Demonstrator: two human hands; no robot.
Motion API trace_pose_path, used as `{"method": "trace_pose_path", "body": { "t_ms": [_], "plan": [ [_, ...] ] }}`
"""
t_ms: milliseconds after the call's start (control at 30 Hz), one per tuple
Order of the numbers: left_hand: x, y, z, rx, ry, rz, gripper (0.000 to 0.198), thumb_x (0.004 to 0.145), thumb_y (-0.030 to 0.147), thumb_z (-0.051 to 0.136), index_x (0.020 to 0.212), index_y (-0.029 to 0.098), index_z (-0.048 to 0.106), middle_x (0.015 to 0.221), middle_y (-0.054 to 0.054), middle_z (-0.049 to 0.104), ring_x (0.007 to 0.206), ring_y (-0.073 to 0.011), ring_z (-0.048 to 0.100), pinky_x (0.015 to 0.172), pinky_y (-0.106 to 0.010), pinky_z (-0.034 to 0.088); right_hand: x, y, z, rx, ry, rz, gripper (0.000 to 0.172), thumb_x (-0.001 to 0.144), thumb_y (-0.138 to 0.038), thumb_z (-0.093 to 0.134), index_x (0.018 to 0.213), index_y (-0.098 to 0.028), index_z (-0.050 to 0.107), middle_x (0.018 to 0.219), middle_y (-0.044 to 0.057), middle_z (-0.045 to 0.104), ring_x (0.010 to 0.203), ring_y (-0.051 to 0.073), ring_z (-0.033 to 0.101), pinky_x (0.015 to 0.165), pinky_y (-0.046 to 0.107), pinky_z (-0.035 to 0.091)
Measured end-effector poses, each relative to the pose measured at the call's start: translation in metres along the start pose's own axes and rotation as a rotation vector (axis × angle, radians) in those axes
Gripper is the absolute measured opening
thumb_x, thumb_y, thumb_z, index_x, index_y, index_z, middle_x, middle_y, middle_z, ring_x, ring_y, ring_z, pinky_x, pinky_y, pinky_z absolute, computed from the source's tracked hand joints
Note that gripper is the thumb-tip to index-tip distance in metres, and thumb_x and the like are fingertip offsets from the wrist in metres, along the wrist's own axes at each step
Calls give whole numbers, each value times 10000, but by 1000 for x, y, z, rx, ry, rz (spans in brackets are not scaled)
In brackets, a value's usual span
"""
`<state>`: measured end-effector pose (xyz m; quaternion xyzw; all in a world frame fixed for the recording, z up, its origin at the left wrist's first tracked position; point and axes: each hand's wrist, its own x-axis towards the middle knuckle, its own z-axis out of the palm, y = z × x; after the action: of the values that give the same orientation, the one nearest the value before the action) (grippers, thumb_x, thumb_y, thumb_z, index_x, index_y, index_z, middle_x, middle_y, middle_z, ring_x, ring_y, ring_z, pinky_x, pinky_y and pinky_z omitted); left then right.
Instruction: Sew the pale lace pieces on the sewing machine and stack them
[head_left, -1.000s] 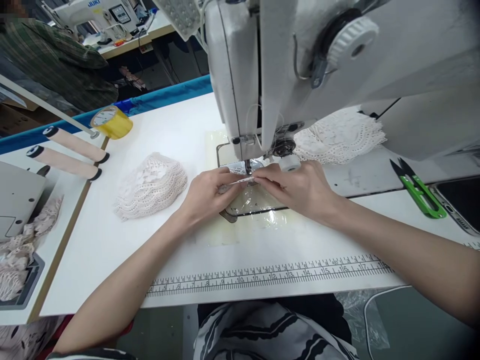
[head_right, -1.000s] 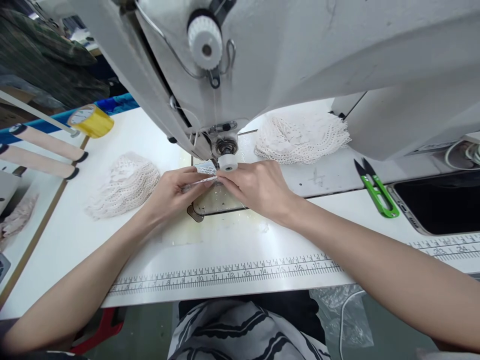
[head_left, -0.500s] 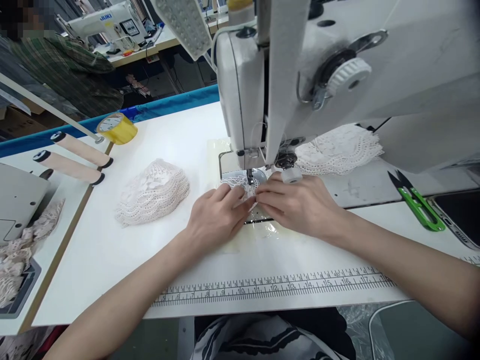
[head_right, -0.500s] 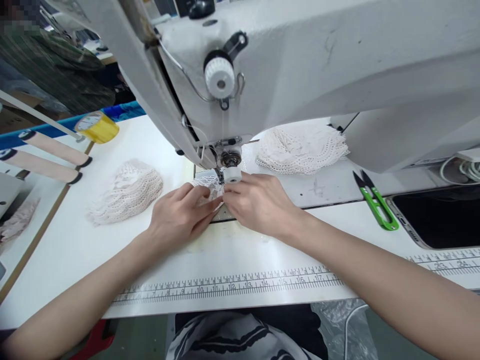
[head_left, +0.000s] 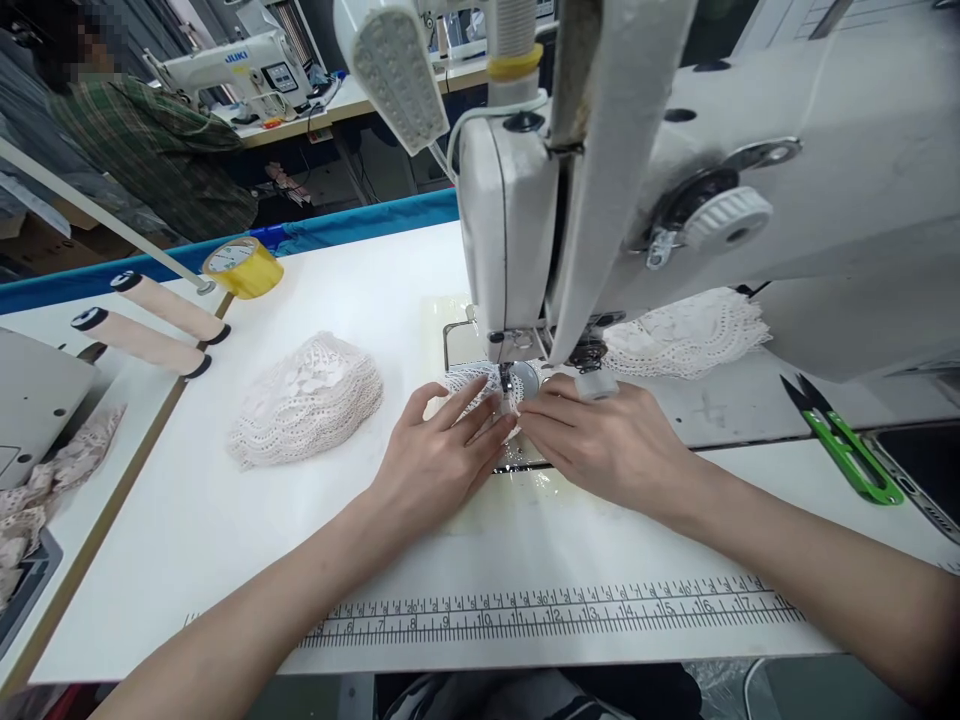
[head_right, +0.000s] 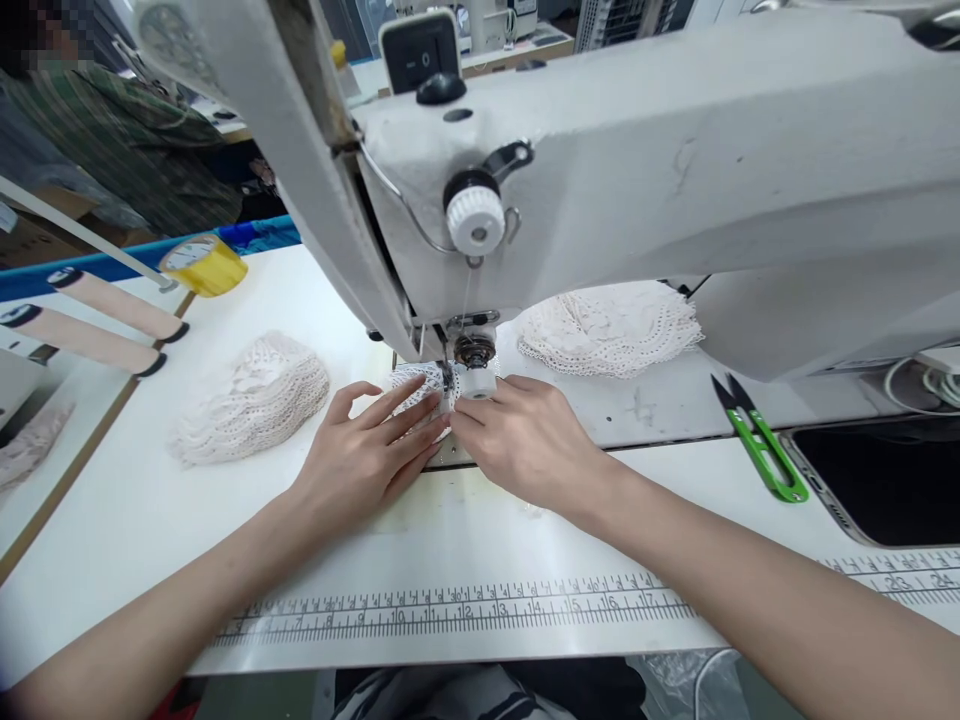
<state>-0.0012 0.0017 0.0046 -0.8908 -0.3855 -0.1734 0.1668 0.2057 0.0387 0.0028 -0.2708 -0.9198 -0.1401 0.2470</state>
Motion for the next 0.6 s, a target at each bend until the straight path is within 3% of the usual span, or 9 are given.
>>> {"method": "trace_pose_path", "body": {
  "t_ms": [300, 600],
  "plan": [
    [5, -10, 7, 24, 11, -30, 225, 969, 242, 514, 1132, 241, 670, 1154, -22, 713, 1202, -230, 590, 965, -428, 337, 1, 4, 8, -49, -12, 22, 242, 861, 0, 511, 838, -157, 693, 847, 22, 725, 760, 137, 592, 541, 301, 290],
    [-2, 4, -2, -17, 34, -7, 236, 956, 227, 524, 1136, 168, 665, 1115, -51, 727, 1064, -197, 659, 951, -409, 366, 0, 1, 3, -5, 4, 30, 211, 936, -186, 528, 852, -157, 720, 837, 40, 739, 737, 167, 614, 562, 331, 317]
  ]
}}
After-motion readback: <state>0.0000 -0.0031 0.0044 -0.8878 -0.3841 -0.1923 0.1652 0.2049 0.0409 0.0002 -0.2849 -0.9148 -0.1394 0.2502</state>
